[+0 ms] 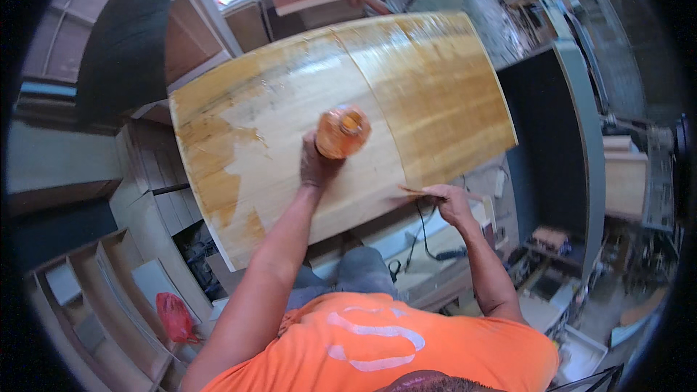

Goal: The person applies a liquid finish to a large wooden panel using a cloth and a plastic bottle. They pour the finish onto the surface and spread it evenly, flipping the panel to treat both sides.

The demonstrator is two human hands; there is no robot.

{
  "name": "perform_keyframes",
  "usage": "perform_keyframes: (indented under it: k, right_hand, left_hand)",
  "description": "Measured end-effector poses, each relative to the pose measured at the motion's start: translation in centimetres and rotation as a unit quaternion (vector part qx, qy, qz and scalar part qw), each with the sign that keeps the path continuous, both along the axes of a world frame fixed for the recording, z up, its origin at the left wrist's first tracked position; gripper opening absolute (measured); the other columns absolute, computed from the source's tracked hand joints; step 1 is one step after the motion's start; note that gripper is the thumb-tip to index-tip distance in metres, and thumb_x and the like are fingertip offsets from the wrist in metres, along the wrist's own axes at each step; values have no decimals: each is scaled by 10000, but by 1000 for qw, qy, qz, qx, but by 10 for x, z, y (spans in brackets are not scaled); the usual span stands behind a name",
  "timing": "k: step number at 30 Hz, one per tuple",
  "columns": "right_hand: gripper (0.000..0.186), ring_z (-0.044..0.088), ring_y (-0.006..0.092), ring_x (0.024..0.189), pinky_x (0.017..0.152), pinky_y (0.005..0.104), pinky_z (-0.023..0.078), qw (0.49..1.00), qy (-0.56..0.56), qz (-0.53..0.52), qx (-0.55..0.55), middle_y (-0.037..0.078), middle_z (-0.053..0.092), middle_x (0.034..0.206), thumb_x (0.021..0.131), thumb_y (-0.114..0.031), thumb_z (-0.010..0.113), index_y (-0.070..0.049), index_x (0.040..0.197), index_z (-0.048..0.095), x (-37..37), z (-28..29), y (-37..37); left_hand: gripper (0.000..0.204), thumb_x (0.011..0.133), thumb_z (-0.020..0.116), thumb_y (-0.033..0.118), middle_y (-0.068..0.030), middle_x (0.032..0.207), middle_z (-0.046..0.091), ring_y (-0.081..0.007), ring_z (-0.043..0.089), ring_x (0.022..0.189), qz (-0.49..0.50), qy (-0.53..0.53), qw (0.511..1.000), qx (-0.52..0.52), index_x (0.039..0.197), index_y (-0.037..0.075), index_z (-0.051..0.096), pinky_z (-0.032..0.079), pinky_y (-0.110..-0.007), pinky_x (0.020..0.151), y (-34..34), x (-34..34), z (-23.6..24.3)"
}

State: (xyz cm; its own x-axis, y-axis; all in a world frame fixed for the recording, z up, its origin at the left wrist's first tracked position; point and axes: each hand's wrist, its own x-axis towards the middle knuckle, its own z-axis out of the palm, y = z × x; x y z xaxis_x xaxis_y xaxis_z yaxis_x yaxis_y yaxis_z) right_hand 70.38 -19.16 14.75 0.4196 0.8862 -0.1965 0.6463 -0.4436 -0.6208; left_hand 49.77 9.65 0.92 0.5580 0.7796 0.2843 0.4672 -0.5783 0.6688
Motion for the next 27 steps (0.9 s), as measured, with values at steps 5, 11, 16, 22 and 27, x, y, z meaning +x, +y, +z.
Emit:
perform_keyframes:
  k: [5,11,16,22,27]
  right_hand:
    - [306,665,351,909,802,423,527,977,-132,83,144,161,695,1010,819,0,536,-62,1073,696,27,22,187]
    - [243,664,288,945,845,414,484,934,-284,117,181,106,704,1016,772,-28,551,-98,954,697,42,-41,387]
    - [137,656,242,934,823,402,463,891,-399,114,184,76,691,962,819,-90,528,-96,883,649,62,-89,480]
    - [187,641,240,1021,881,402,449,908,-369,154,127,65,695,1054,829,-72,540,-90,971,661,39,-95,455]
    - [218,645,244,1008,878,393,452,900,-380,113,181,68,696,1044,826,-64,539,-83,998,672,57,-78,467]
  left_hand:
    - [800,664,849,259,-175,1182,514,-377,529,1130,2,-41,999,2,1263,65,354,454,-447,962,-1,-15,-4]
    - [886,628,885,272,-181,1211,518,-391,530,1149,10,-95,995,-11,1292,76,333,454,-463,991,-5,-17,1]
    - [857,647,867,237,-180,1224,515,-382,530,1160,-3,-103,994,22,1293,62,331,454,-459,1003,-2,-13,12]
    - [845,662,858,223,-182,1234,520,-382,522,1178,14,-104,994,-4,1297,60,326,449,-464,1014,-1,-19,16]
    - [862,654,866,228,-177,1233,522,-375,520,1184,2,-69,998,-1,1302,60,322,450,-458,1016,-1,-15,12]
